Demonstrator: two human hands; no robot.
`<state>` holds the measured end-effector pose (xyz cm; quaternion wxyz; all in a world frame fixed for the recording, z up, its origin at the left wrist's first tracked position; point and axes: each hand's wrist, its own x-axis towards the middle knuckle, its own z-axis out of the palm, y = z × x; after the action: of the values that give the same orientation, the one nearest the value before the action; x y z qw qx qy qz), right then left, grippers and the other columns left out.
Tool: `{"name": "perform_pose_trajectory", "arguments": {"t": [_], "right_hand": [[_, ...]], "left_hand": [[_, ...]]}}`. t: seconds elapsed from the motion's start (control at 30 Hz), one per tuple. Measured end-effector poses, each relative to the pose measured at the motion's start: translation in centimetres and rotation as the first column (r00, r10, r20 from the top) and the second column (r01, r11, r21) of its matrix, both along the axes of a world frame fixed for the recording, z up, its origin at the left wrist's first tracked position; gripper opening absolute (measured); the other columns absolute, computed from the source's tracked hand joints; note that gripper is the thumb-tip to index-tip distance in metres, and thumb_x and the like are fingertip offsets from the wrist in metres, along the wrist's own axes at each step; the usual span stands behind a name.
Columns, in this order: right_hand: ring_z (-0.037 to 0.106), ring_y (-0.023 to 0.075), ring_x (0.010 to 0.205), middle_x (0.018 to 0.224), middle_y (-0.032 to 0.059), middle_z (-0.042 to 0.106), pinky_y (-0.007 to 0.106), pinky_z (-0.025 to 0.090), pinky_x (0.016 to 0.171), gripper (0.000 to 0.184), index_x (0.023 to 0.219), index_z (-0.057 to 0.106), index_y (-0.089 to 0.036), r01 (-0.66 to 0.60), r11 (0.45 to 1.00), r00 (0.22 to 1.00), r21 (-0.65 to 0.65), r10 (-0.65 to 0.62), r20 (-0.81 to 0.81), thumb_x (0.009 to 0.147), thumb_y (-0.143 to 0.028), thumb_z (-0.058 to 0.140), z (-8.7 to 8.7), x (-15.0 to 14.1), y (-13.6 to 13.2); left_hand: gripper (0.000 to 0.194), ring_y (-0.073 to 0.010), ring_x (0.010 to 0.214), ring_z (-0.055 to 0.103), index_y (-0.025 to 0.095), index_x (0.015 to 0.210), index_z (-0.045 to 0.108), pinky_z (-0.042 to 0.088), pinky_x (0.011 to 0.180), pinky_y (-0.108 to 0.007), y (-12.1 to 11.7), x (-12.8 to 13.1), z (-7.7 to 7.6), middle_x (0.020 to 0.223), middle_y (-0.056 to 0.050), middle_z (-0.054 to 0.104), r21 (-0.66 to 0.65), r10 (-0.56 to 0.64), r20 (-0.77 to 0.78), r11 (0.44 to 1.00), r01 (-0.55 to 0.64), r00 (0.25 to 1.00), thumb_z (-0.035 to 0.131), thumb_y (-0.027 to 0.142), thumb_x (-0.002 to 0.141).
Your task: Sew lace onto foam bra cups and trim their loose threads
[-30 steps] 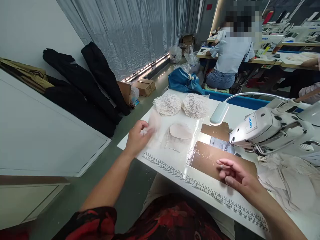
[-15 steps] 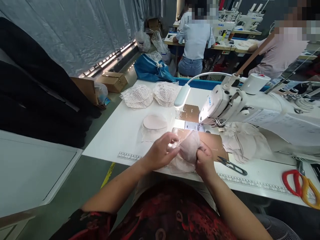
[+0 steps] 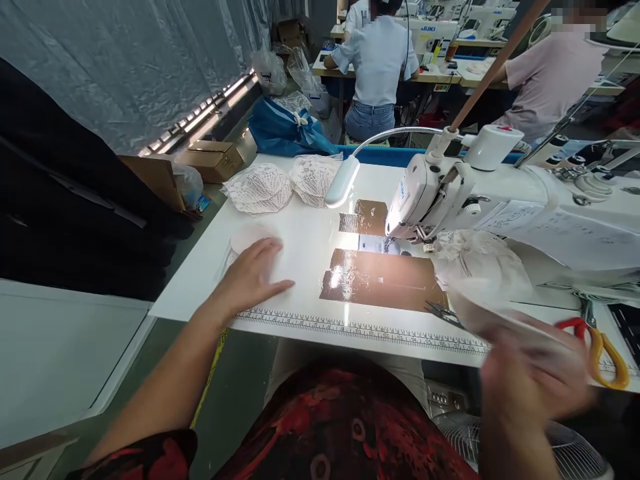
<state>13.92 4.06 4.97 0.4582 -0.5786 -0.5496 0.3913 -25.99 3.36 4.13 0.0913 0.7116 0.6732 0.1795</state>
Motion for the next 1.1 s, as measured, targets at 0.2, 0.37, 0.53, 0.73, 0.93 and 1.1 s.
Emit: {"name": "perform_pose_trajectory", "arguments": {"t": [0.2, 0.37, 0.53, 0.73, 0.93, 1.1], "right_hand": [[0.063, 0.0177, 0.075, 0.081, 0.0023, 0.067, 0.03, 0.051, 0.068, 0.012, 0.074, 0.055, -0.023, -0.634, 0.742, 0.761, 0.22, 0.649, 0.005, 0.084, -0.026, 0.06, 0.8, -7.5, 1.0], [0.059, 0.0161, 0.074, 0.076, -0.0006, 0.061, 0.027, 0.045, 0.067, 0.017, 0.073, 0.052, -0.023, -0.311, 0.861, 0.949, 0.403, 0.262, 0.172, 0.08, -0.018, 0.067, 0.8, -5.0, 2.0], [0.055, 0.0152, 0.069, 0.077, -0.0006, 0.062, 0.026, 0.043, 0.062, 0.013, 0.086, 0.062, -0.022, -0.308, 0.947, 0.948, 0.092, 0.297, 0.113, 0.084, -0.034, 0.067, -0.8, -5.3, 2.3], [0.062, 0.0177, 0.079, 0.09, 0.0024, 0.068, 0.028, 0.048, 0.069, 0.031, 0.099, 0.066, -0.022, -0.756, 0.609, 0.621, -0.239, 0.554, -0.554, 0.082, -0.048, 0.067, -2.3, -7.3, 2.0], [0.057, 0.0129, 0.066, 0.081, -0.0013, 0.064, 0.024, 0.048, 0.061, 0.032, 0.089, 0.058, -0.024, -0.688, 0.706, 0.603, -0.169, 0.426, -0.675, 0.074, -0.043, 0.078, -3.2, -7.3, 1.6], [0.051, 0.0132, 0.061, 0.075, -0.0042, 0.055, 0.025, 0.045, 0.058, 0.044, 0.11, 0.052, -0.031, -0.431, 0.894, 0.783, -0.125, 0.302, -0.545, 0.076, -0.044, 0.075, -3.5, -7.5, 2.2]], "left_hand": [[0.063, -0.0241, 0.107, 0.064, 0.024, 0.14, 0.046, 0.054, 0.088, -0.032, 0.4, 10.0, 1.9, 0.125, -0.009, 0.064, -0.044, -0.461, 0.691, 0.741, 0.67, 0.556, 0.068, 0.041, 0.083], [0.025, -0.016, 0.072, 0.059, 0.014, 0.087, 0.07, 0.047, 0.066, -0.025, 0.3, 9.7, 0.5, 0.078, -0.004, 0.066, -0.135, -0.117, 0.622, 0.958, 0.253, 0.774, 0.055, 0.033, 0.091], [0.047, -0.0154, 0.07, 0.059, 0.015, 0.11, 0.067, 0.048, 0.063, -0.026, -1.0, 9.8, 0.4, 0.087, -0.008, 0.065, -0.199, 0.05, 0.947, 0.867, 0.456, 0.318, 0.053, 0.055, 0.091], [0.078, -0.0241, 0.109, 0.058, 0.038, 0.149, 0.031, 0.053, 0.076, -0.029, -1.5, 11.6, 0.9, 0.155, -0.011, 0.029, 0.041, -0.058, 0.998, 0.804, 0.593, 0.009, 0.067, 0.054, 0.082], [0.058, -0.0197, 0.098, 0.061, 0.02, 0.131, 0.057, 0.05, 0.082, -0.027, -1.4, 10.9, -0.4, 0.12, -0.01, 0.064, -0.154, 0.036, 0.961, 0.893, 0.423, 0.274, 0.076, 0.029, 0.077], [0.03, -0.0197, 0.077, 0.067, 0.011, 0.1, 0.07, 0.052, 0.076, -0.03, -2.1, 11.5, -1.3, 0.084, -0.008, 0.071, -0.205, 0.213, 0.976, 0.871, 0.447, 0.032, 0.073, 0.03, 0.077]]}}
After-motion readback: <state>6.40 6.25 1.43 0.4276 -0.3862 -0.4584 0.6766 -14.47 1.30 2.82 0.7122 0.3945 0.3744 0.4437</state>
